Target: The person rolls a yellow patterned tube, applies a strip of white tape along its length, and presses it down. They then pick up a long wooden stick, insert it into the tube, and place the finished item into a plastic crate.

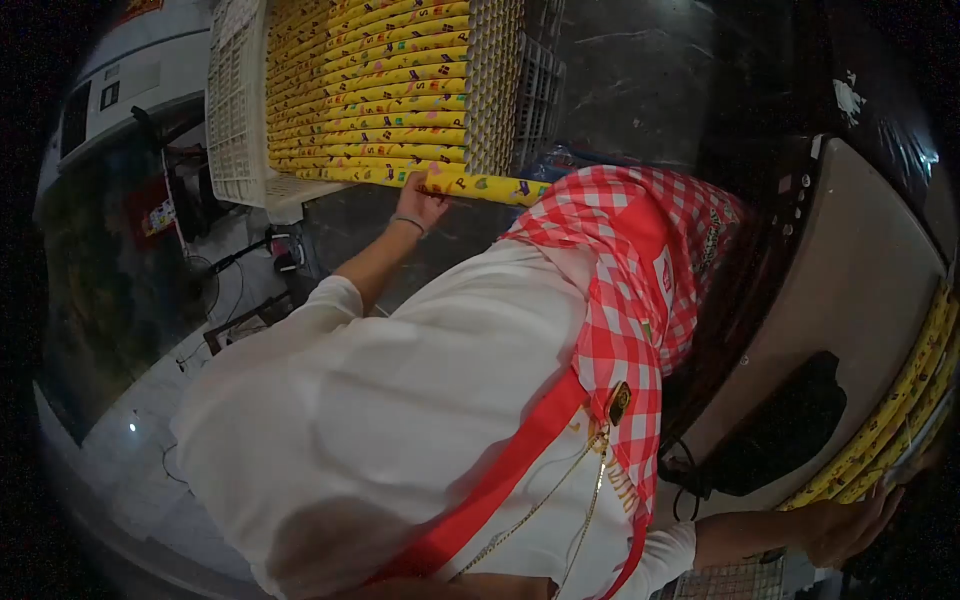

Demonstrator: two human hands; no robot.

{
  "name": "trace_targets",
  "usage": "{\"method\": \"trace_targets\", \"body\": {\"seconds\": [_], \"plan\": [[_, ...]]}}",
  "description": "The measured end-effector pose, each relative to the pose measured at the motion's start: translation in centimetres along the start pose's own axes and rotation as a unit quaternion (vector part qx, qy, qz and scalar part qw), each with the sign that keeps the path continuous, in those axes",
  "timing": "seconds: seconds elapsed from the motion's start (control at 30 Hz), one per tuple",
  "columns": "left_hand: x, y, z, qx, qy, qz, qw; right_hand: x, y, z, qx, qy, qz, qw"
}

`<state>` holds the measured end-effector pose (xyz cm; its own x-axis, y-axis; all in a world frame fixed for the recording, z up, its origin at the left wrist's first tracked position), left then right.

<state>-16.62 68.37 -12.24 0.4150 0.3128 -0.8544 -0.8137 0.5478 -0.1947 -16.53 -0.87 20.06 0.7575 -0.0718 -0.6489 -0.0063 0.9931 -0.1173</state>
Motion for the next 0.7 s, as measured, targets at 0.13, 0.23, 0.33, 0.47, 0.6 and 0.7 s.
{"method": "trace_targets", "body": {"seconds": [0.13,0.23,0.33,0.47,0.6,0.7], "plan": [[-2.3,-6.4,-0.1,-0.043,-0.034,-0.087,0.995,0.8,-4.1,-3.1,0.567,-0.293,0.474,0.607],[-2.5,-11.1,1.0,-0.119,-0.095,-0.127,0.980,0.6,-1.9,-1.7,0.524,-0.281,0.501,0.629],[-3.9,-15.8,1.0,-0.149,-0.083,-0.181,0.969,1.8,1.8,1.9,0.452,-0.238,0.543,0.667],[-8.7,-22.7,-1.7,-0.165,-0.062,-0.314,0.933,3.6,10.9,6.2,0.523,-0.181,0.539,0.634],[-13.1,-27.6,-5.0,-0.172,-0.030,-0.375,0.911,6.4,19.0,7.8,0.567,-0.190,0.605,0.526],[-15.7,-29.5,-6.9,-0.161,0.017,-0.462,0.872,6.9,23.1,9.8,0.529,-0.173,0.623,0.549]]}}
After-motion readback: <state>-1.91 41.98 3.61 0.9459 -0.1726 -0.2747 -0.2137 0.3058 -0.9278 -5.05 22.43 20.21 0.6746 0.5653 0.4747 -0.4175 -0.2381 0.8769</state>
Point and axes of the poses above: each hand's wrist, its own x-axis towards the middle knuckle, its own y-axis out of the back of the hand, z = x × y, the point moved 1 cm from there along x, towards the middle knuckle, and after that the axes turned 3 degrees about -x, right-handed, at the moved point
